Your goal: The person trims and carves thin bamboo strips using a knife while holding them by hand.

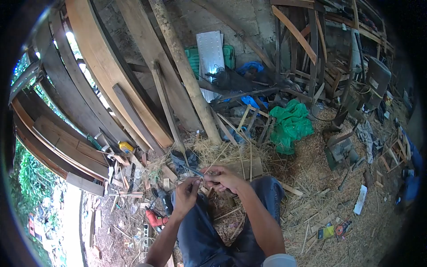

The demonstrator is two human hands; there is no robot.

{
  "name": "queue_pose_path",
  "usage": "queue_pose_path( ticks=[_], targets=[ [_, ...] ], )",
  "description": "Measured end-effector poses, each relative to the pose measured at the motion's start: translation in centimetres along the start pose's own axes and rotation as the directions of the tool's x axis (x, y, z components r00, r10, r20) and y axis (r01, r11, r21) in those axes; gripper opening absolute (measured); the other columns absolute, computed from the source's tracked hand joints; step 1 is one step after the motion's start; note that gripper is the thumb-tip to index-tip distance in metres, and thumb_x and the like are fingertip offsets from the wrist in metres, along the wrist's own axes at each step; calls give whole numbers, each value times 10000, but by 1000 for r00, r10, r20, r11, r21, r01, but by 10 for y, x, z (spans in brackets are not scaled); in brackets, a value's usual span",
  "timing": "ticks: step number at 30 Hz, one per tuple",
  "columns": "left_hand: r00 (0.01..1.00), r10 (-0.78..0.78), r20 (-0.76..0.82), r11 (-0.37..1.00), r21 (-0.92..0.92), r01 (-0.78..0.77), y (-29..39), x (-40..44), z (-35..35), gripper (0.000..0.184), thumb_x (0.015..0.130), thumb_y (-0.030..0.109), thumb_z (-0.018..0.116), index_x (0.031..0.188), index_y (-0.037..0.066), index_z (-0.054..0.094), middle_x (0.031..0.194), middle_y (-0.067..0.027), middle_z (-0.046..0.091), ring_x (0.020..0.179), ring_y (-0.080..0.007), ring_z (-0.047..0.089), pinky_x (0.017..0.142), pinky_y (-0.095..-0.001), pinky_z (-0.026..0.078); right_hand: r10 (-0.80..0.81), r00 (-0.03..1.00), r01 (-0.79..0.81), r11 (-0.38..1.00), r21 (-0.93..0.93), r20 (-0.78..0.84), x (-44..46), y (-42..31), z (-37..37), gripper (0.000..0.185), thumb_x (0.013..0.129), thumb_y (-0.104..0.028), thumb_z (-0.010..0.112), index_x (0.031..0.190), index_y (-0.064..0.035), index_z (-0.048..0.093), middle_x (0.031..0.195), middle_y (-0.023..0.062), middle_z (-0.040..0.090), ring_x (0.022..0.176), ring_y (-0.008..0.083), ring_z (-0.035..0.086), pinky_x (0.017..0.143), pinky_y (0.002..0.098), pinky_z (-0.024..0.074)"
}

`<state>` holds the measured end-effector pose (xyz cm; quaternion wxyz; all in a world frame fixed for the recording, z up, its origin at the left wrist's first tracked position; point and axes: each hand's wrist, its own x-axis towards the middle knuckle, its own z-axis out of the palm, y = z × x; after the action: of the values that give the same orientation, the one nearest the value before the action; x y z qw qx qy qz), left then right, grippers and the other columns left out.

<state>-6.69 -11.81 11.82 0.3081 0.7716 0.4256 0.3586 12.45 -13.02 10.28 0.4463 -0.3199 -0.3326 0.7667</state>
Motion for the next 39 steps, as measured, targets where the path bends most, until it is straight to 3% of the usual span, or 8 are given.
queue_pose_path(
  ticks=[3, 7, 14, 19, 22, 26, 34, 39],
  targets=[
    [1000, -5, 12, 1000, -16, 5, -1, -3, -2, 120, 879, 79, 572, 913, -17, 636, 625, -43, 569, 565, -75, 474, 528, -253, 380, -26, 998, 23, 998, -57, -56, -3, -2, 3, 277, 919, -128, 555, 1171, -16, 528, 692, 33, 521, 465, 39, 356, 395, 182, 260],
    [996, 75, 43, 995, -66, -72, -29, -14, -14, 109, 874, 95, 580, 909, 7, 634, 616, -53, 560, 514, -88, 443, 487, -264, 357, -136, 841, 56, 984, -167, -523, -9, -16, -40, 209, 918, -124, 551, 1069, 20, 553, 668, 10, 505, 478, 42, 377, 398, 190, 271],
    [999, -46, -1, 998, -50, 46, -49, -17, -23, 102, 860, 94, 597, 903, 7, 627, 596, -54, 553, 511, -77, 448, 485, -263, 363, -331, 837, 342, 938, -56, -435, -4, -4, -36, 154, 895, -130, 582, 960, 10, 580, 678, 23, 565, 479, 59, 424, 413, 193, 314],
    [998, -52, -25, 998, -27, 51, -27, -7, -10, 81, 851, 82, 603, 874, 6, 619, 593, -48, 542, 509, -60, 438, 471, -254, 350, -184, 963, 120, 947, -299, -197, 9, 19, 7, 140, 897, -136, 590, 981, -26, 576, 672, 40, 558, 494, 53, 421, 409, 198, 300],
    [999, -44, -29, 998, -40, 42, -19, -7, -8, 80, 849, 79, 605, 874, 4, 618, 586, -44, 536, 513, -67, 449, 476, -258, 359, -110, 985, 99, 991, -88, -133, 13, 19, 12, 136, 890, -119, 598, 993, -37, 564, 680, 43, 567, 490, 42, 415, 403, 189, 286],
    [999, -50, 4, 989, -143, 50, -31, -19, -17, 89, 851, 80, 605, 879, -3, 619, 606, -49, 540, 549, -74, 476, 505, -256, 377, -118, 928, 102, 993, -65, -352, 12, 5, -28, 169, 877, -115, 613, 1009, -34, 544, 677, 27, 536, 481, 32, 382, 398, 185, 252],
    [930, -268, 252, 836, -419, 355, -19, -15, -17, 108, 894, 71, 557, 913, -15, 620, 756, 1, 592, 716, -64, 511, 660, -224, 403, -35, 999, 36, 999, 29, -35, 17, 27, 13, 225, 891, -96, 591, 1097, -10, 561, 701, 35, 536, 500, 43, 394, 401, 175, 264],
    [937, -248, 246, 832, -442, 336, -17, -17, -16, 117, 904, 79, 552, 922, -12, 624, 776, -2, 599, 726, -67, 514, 672, -221, 402, -53, 987, 44, 997, -67, -151, 1, 0, 7, 241, 885, -111, 602, 1054, 59, 576, 681, 21, 526, 494, 40, 381, 412, 186, 273]
  ],
)
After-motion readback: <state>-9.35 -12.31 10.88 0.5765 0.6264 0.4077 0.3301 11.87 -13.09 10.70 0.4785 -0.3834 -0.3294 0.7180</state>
